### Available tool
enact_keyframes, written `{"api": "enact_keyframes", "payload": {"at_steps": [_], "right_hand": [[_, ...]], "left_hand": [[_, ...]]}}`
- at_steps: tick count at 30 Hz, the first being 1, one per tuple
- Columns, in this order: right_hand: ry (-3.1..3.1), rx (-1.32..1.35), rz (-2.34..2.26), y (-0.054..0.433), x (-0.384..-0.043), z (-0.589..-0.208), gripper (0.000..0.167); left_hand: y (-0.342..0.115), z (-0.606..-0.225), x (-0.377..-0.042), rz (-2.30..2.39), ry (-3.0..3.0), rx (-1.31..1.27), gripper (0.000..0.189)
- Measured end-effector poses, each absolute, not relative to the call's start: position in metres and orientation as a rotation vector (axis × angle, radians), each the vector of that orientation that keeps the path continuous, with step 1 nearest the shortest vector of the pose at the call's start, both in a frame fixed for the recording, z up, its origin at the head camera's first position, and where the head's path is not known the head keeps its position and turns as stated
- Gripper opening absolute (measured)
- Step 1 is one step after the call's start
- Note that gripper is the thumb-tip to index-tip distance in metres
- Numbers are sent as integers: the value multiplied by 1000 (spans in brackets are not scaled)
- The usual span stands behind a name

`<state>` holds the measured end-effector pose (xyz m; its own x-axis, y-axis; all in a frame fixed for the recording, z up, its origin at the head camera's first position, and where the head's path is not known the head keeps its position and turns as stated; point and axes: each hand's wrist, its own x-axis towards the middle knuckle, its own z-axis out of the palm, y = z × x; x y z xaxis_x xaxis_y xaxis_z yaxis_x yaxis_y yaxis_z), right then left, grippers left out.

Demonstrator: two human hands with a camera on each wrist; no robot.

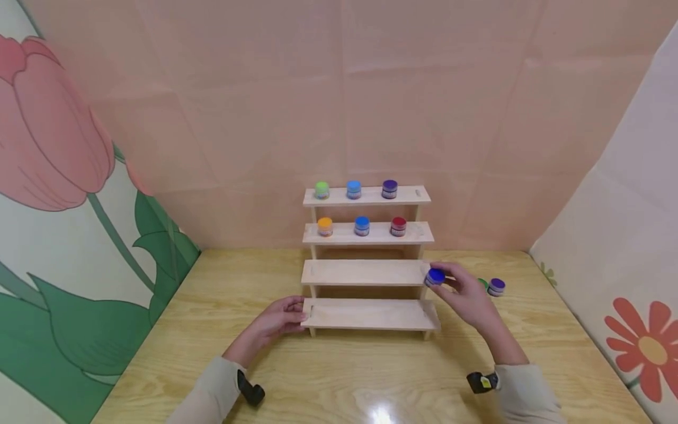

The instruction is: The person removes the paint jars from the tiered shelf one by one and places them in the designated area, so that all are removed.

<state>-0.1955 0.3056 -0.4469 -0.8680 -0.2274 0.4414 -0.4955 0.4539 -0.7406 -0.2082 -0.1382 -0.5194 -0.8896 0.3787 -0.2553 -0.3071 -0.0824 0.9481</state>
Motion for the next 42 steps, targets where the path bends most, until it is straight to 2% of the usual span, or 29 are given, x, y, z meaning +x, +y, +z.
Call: {"api": "enact_keyframes", "payload": {"at_steps": [6,11,27,42], "right_hand": [[-2508,525,1308,327,-191,-446,47],[-2526,510,1442,344,-189,-450,48],[-2537,453,1458,401,-188,-479,48],[-2598,416,1520,431,-191,-502,47]], "left_hand": [[-140,-519,-209,2012,1746,92,56],[-140,-518,-208,2010,1749,94,55],[-140,-520,-207,2009,1753,101,55],[-140,-518,-209,1990,1770,108,56]]}}
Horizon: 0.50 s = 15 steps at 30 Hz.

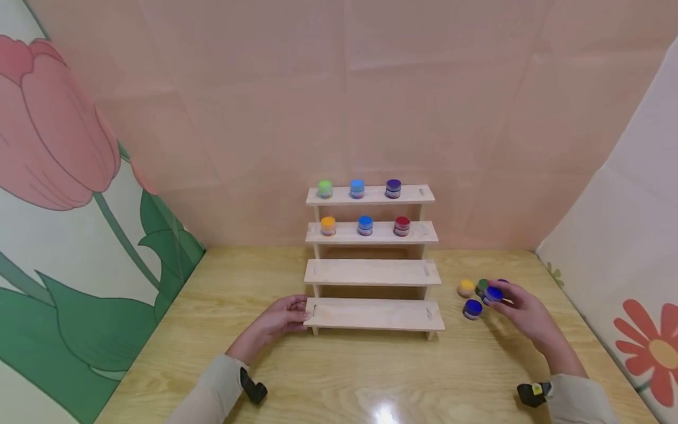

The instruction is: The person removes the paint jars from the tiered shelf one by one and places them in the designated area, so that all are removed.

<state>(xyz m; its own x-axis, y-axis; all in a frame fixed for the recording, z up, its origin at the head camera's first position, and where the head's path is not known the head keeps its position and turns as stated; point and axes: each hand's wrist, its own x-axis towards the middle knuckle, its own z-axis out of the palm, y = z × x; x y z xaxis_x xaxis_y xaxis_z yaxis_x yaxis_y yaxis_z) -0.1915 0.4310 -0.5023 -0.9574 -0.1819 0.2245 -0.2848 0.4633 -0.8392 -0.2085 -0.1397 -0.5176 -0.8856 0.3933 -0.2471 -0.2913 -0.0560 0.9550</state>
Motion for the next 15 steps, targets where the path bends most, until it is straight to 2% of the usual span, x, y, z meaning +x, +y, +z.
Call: {"api": "enact_keyframes", "payload": {"at_steps": [7,15], "right_hand": [[-2650,332,1546,442,-193,-518,49],[-2760,279,1366,450,-196,-528,55]], "left_hand": [[-140,-519,-208,1996,1753,106,56],[-140,-520,-210,1998,1764,118,56]]}}
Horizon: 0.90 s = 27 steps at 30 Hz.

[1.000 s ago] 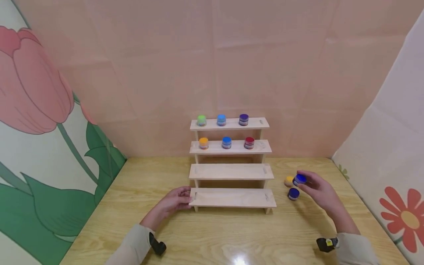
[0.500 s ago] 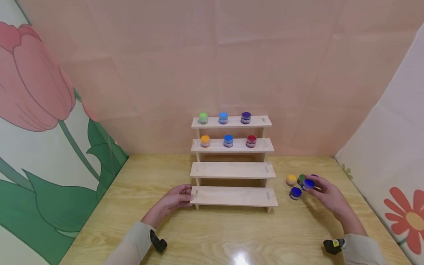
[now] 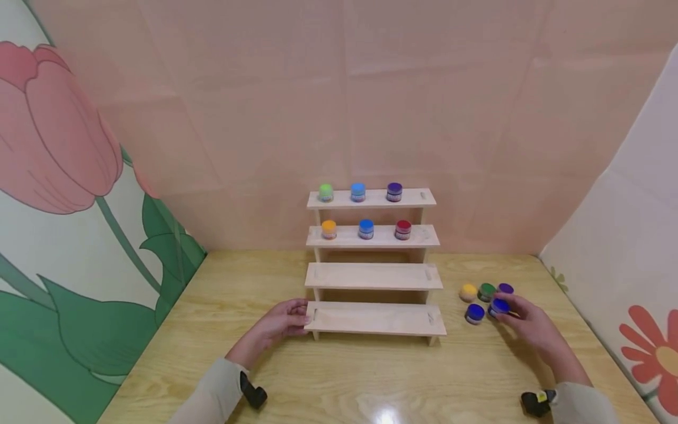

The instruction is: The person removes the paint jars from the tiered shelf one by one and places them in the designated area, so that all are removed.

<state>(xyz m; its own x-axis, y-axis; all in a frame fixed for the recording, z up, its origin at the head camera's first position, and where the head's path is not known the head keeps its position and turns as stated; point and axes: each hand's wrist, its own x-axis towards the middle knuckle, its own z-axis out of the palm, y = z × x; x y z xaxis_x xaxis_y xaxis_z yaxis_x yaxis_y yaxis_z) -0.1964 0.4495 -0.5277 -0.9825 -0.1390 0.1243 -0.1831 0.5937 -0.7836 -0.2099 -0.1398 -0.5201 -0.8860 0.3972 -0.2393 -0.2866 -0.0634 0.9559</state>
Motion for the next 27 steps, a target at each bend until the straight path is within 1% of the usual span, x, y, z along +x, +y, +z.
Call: {"api": "enact_keyframes", "payload": {"at_steps": [18,23,27], "right_hand": [[-2858,262,1236,449,-201,-530,49],[-2890,241,1209,449,-202,-524,50],[-2845,280,1206,446,-202,-515,46]], "left_hand": [[-139,-519,-210,2004,1749,99,55],[-139,-520,-210,2012,1742,103,55],[-140,-520,-210,2016,1739,111,56]]}}
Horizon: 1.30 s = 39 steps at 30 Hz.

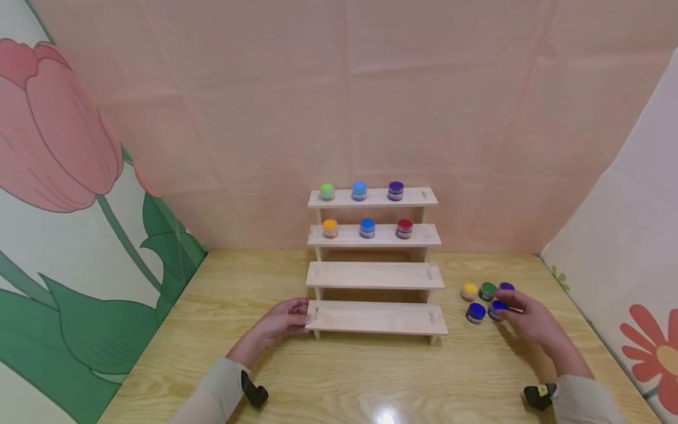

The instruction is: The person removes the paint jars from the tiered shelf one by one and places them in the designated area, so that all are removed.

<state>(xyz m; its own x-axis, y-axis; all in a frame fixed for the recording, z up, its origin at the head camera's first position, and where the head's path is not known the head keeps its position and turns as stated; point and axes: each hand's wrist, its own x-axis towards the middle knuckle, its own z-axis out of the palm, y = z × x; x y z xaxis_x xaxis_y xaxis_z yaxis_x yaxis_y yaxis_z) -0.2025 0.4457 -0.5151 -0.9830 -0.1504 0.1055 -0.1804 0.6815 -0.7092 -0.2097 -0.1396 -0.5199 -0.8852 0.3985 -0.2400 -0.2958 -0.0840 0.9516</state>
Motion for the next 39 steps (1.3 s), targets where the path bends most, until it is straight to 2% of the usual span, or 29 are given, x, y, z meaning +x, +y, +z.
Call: {"api": "enact_keyframes", "payload": {"at_steps": [18,27,39], "right_hand": [[-2681,436,1270,418,-217,-441,39],[-2752,423,1184,388,-224,-402,50],[-2776,480,1173,346,-238,-371,49]], "left_hand": [[-140,-519,-209,1997,1754,102,56],[-140,-517,-208,1987,1766,108,56],[-140,-517,-208,1989,1765,93,56]]}}
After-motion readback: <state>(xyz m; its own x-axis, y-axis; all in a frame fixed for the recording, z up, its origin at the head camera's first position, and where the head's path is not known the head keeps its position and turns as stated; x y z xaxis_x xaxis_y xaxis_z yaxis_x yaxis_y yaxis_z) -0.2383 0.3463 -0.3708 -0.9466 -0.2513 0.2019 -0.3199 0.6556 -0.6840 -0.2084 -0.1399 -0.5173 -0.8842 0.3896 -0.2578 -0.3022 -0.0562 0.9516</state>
